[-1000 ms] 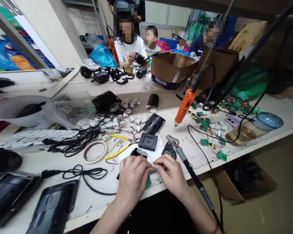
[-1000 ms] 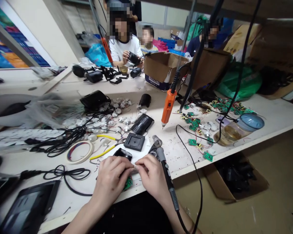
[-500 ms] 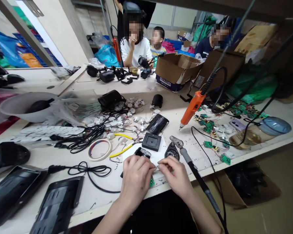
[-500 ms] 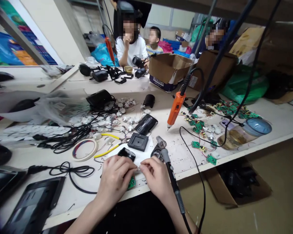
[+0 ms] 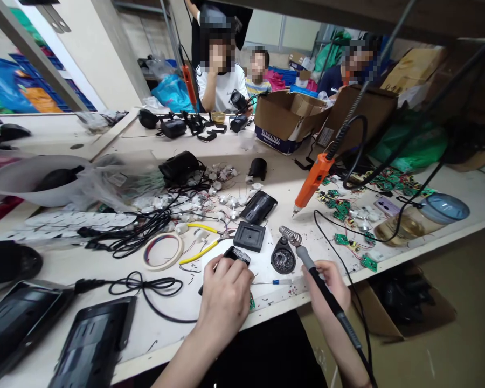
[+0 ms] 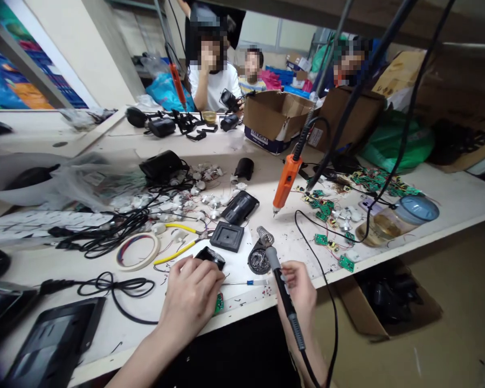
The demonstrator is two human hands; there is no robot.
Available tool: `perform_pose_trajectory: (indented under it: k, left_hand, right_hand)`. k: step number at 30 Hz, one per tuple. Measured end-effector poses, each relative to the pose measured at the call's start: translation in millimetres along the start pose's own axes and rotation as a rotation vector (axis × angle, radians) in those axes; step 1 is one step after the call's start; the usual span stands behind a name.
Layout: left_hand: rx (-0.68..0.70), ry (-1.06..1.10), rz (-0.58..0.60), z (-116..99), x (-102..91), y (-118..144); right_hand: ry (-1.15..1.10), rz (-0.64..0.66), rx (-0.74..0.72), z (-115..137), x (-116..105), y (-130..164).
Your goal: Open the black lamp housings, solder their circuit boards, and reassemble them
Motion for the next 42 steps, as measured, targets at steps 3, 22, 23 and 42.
perform_pose_trajectory:
  k: [3, 22, 23, 42]
  left_hand:
    - [0.007, -0.079, 0.06, -6, 10.2, -12]
    - [0.06, -0.39, 0.148, -45, 47.9, -37]
    - [0.058, -0.405, 0.157, -46, 49.4, -38]
    - [0.058, -0.41, 0.258, -47, 54.9, -39]
  right_hand:
    - [0.007, -0.067, -0.223, 27, -17, 5]
    - [0.078, 0.141, -0.43, 32, -44, 27]
    - [0.063, 0.147, -0.411, 26, -39, 27]
    - [-0.264, 0.331, 0.033, -30, -3, 0]
Point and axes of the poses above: each hand's wrist, its own y-axis away from the middle knuckle, its own x-axis out of the palm, z = x × y, the point moved 7 cm from there along -y, towards the middle knuckle, and after that the axes turned 11 degrees about x, right-handed, at the moved point
